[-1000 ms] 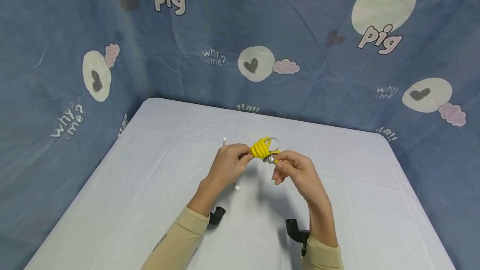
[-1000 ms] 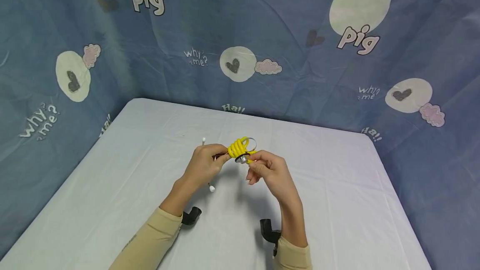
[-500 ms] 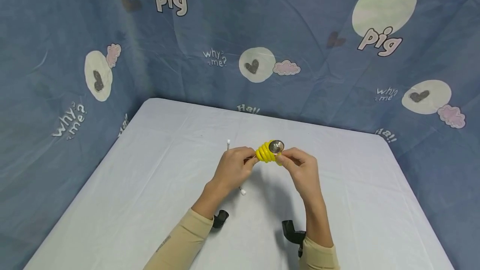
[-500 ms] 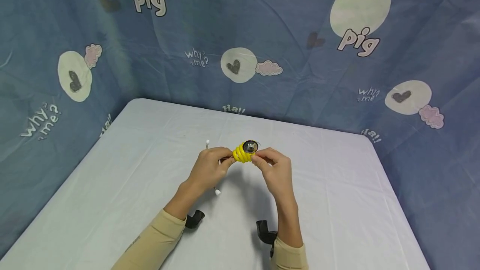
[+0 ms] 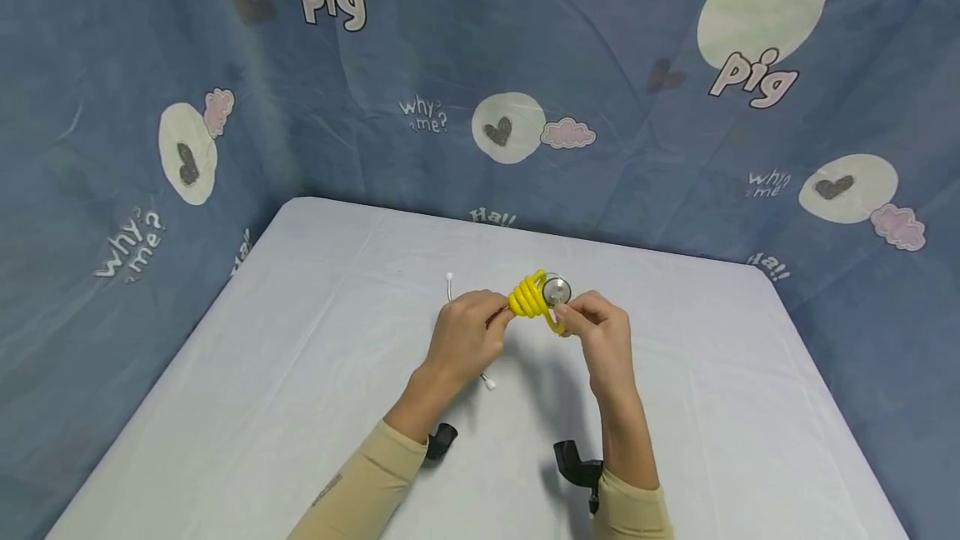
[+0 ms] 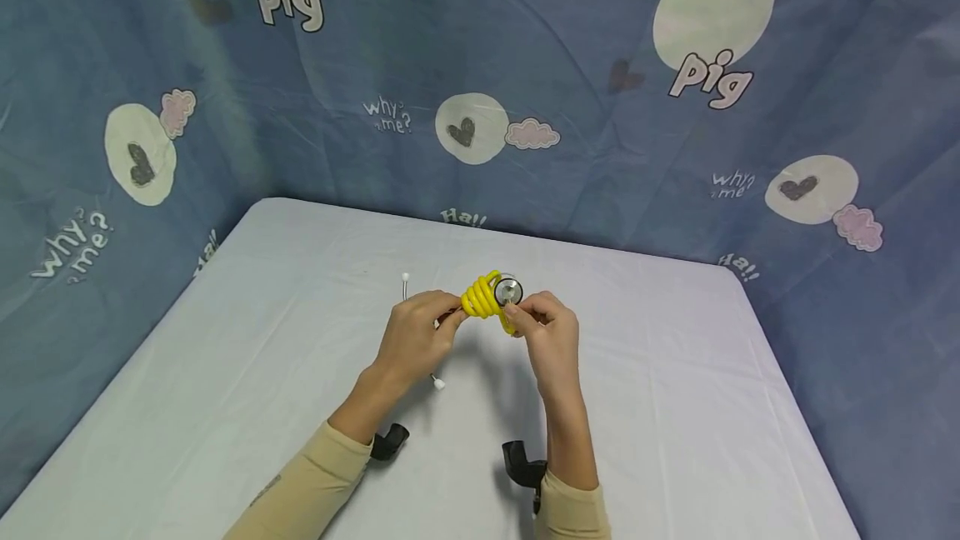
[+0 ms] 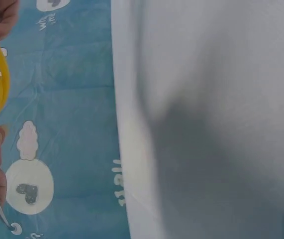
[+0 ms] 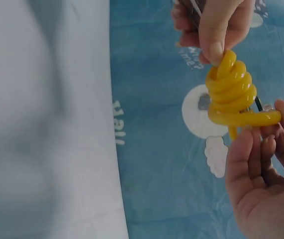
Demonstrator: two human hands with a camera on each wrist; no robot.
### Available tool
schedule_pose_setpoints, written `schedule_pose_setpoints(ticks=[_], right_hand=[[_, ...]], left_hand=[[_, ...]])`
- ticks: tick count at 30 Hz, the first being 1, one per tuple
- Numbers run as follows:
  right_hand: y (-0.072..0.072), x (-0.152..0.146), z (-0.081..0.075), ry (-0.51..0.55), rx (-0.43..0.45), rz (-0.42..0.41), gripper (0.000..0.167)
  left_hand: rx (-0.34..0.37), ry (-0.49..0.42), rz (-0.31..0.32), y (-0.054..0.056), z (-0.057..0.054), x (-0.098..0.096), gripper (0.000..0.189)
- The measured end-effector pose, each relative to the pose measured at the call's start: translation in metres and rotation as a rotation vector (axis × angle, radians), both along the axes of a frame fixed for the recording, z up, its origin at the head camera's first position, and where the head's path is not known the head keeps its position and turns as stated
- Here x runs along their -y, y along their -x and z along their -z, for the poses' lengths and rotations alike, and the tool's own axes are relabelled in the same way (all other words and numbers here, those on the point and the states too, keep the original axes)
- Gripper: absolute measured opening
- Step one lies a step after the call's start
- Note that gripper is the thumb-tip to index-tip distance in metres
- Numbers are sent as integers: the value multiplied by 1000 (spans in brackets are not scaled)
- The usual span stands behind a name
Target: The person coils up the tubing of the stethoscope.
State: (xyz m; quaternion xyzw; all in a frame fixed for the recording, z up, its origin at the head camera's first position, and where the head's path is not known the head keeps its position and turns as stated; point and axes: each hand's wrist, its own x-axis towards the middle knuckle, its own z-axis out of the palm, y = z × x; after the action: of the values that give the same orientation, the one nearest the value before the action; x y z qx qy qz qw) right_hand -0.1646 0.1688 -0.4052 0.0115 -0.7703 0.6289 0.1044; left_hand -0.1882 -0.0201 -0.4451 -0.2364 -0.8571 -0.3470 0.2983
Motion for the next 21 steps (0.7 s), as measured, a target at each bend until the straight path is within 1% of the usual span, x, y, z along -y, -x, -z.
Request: schedule_pose_setpoints(ticks=[3, 7, 17, 21], right_hand=[[0, -1, 0, 4, 14, -4, 24], [0, -3, 0, -5, 40, -11, 23], [3, -4, 2, 2, 102, -23, 24], [3, -4, 1, 2, 112, -20, 23]], left_hand=[[-7, -7, -7, 0, 0, 0, 10], [-9, -5, 0, 0, 0, 1, 10], [-40, 38, 17, 1, 3, 1, 11], [-57, 38, 24, 1, 3, 1, 11]])
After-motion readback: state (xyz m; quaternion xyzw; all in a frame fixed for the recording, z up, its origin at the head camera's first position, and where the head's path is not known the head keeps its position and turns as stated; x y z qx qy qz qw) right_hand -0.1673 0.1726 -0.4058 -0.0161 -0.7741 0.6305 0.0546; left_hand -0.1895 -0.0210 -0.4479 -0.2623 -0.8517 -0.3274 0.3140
